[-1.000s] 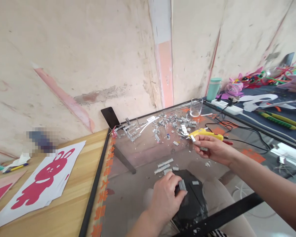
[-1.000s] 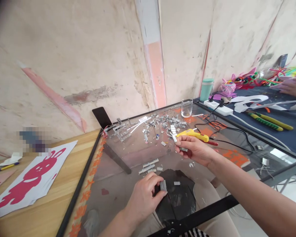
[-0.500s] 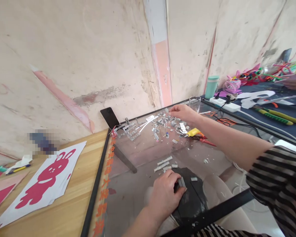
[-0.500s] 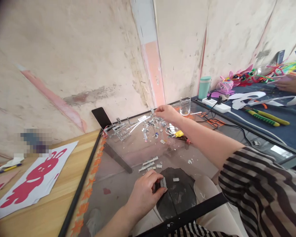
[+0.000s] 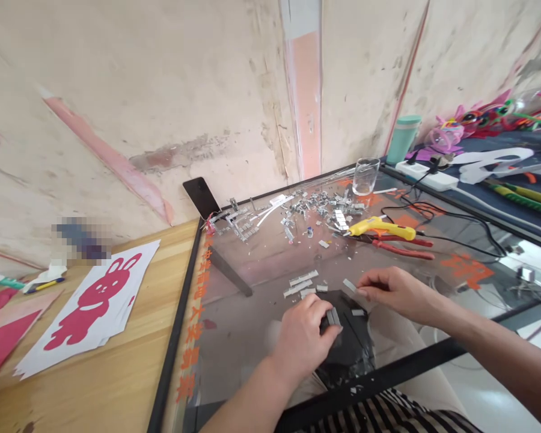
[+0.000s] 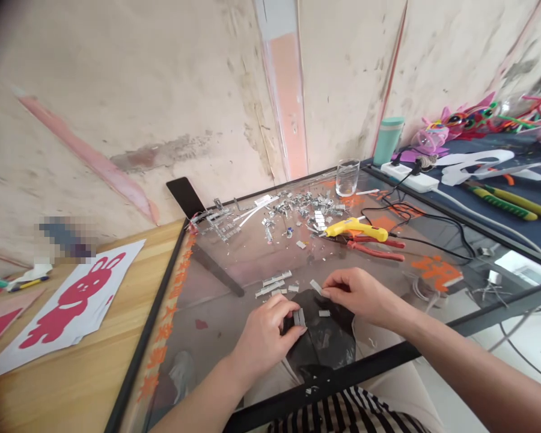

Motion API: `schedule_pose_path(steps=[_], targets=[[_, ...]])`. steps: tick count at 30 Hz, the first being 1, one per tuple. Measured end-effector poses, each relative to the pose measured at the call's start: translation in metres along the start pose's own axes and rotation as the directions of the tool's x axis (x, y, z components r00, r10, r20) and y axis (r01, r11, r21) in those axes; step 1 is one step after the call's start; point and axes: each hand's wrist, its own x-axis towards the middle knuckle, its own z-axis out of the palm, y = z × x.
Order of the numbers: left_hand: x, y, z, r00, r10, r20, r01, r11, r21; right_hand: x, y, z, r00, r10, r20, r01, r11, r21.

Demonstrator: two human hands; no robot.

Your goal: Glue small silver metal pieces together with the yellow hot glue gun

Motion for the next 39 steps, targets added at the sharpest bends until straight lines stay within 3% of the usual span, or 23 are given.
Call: schedule_pose_path(steps=[5, 11, 18, 22, 24, 28, 39], targets=[[0.001, 0.000, -0.001, 1.000, -0.018, 0.000, 0.018, 1.000, 0.026, -0.013, -0.005, 0.020, 1.000, -0.012, -0.011, 0.010, 0.991, -0.133], [0.001, 0.000, -0.001, 0.999, -0.033, -0.003, 0.033, 0.999, 0.041, -0.023, -0.007, 0.036, 0.983, -0.179, -0.035, 0.145, 0.885, -0.443], [0.000, 0.001, -0.002, 1.000, -0.027, 0.008, 0.026, 0.997, 0.070, -0.026, 0.000, 0.027, 0.949, -0.314, 0.018, 0.270, 0.782, -0.561], [0.001, 0.000, 0.000, 1.000, -0.016, 0.003, 0.016, 0.998, 0.066, -0.017, 0.002, 0.018, 0.942, -0.326, -0.077, 0.182, 0.691, -0.699], [0.000, -0.001, 0.000, 1.000, -0.012, -0.001, 0.012, 0.998, 0.066, -0.013, 0.000, 0.018, 0.922, -0.373, -0.104, 0.201, 0.690, -0.696], [0.001, -0.001, 0.001, 1.000, 0.002, -0.002, -0.002, 0.998, 0.071, -0.011, -0.005, 0.027, 0.913, -0.405, 0.056, 0.372, 0.766, -0.524], [0.002, -0.006, 0.003, 1.000, 0.013, -0.002, -0.013, 1.000, 0.015, -0.005, -0.004, 0.038, 0.925, -0.370, 0.090, 0.364, 0.788, -0.496]])
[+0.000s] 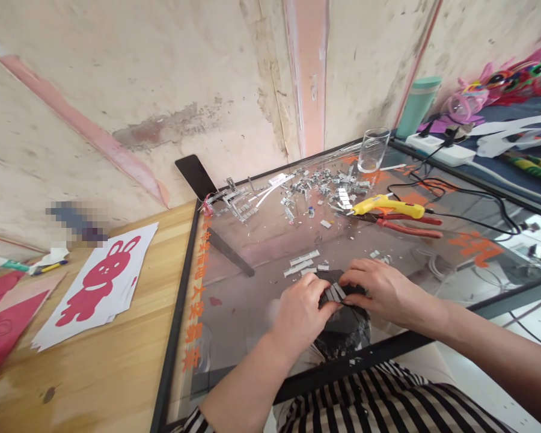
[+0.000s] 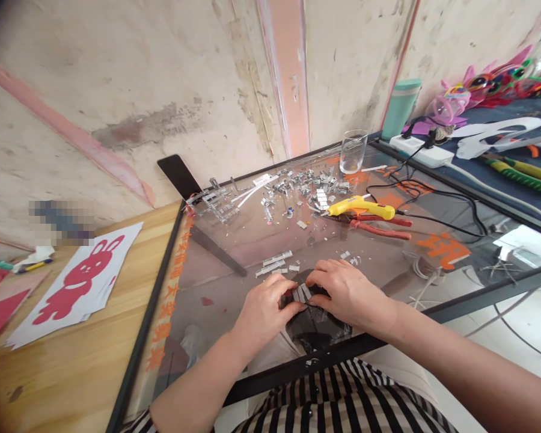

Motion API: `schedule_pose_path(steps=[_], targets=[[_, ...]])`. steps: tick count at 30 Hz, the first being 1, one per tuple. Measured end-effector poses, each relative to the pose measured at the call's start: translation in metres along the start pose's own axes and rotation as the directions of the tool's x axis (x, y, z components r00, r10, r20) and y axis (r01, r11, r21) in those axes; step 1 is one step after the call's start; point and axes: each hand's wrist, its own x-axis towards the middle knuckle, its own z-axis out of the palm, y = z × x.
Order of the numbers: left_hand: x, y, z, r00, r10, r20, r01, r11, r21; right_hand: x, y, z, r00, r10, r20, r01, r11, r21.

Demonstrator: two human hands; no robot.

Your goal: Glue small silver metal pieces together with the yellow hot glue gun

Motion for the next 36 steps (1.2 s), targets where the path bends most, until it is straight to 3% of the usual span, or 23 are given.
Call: schedule_pose_path(steps=[11, 20, 36], targets=[[0.002, 0.000, 0.000, 1.000, -0.015, 0.008, 0.015, 1.000, -0.026, 0.003, 0.004, -0.011, 0.997, 0.023, 0.068, -0.029, 0.994, 0.101], [0.001, 0.001, -0.001, 1.000, -0.009, 0.011, 0.009, 1.000, -0.007, 0.007, 0.003, -0.008, 0.996, 0.003, 0.087, -0.011, 0.996, 0.087], [0.001, 0.002, -0.001, 1.000, -0.023, 0.009, 0.023, 1.000, 0.001, 0.007, -0.001, -0.004, 0.999, -0.004, 0.033, 0.001, 0.995, 0.102]])
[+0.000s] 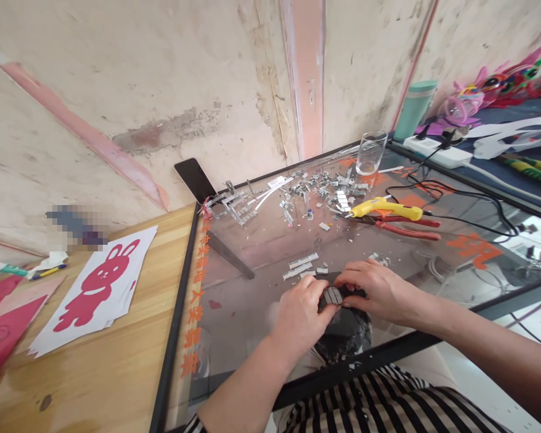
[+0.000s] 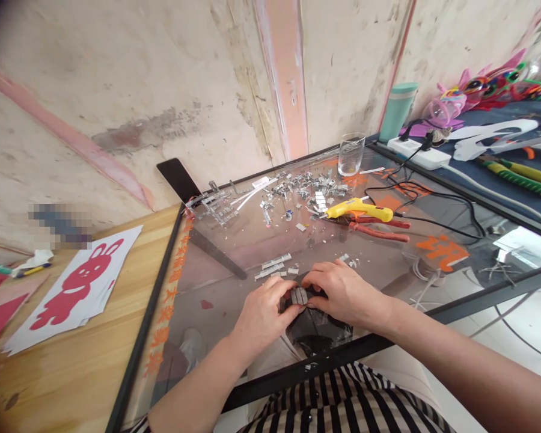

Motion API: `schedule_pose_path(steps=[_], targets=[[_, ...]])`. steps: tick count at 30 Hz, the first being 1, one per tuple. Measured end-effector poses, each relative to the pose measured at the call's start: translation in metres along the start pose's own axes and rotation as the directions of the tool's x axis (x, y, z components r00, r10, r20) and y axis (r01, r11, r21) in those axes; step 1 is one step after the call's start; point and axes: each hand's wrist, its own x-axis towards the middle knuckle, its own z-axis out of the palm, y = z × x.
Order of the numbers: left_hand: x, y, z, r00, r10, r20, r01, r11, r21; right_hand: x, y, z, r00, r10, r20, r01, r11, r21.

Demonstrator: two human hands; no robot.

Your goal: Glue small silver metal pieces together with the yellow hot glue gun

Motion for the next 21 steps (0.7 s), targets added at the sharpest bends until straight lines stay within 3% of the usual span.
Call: schedule_pose_path(steps=[10, 14, 17, 21], targets=[[-0.001, 0.003, -0.008, 0.999, -0.042, 0.003, 0.043, 0.997, -0.059, -0.002, 0.011, -0.008, 0.999, 0.003, -0.050, -0.004, 1.000, -0.028], [0.001, 0.003, -0.010, 0.993, -0.074, -0.088, 0.049, 0.966, -0.254, -0.001, 0.022, -0.031, 0.978, 0.039, -0.203, -0.034, 0.999, 0.033], [0.003, 0.002, -0.013, 0.985, -0.138, -0.103, 0.068, 0.861, -0.505, 0.004, 0.049, -0.056, 0.917, 0.115, -0.383, -0.118, 0.993, 0.016], [0.004, 0.000, -0.018, 0.966, -0.241, 0.094, 0.213, 0.533, -0.819, 0.011, 0.102, -0.082, 0.828, 0.306, -0.470, -0.380, 0.923, -0.068]])
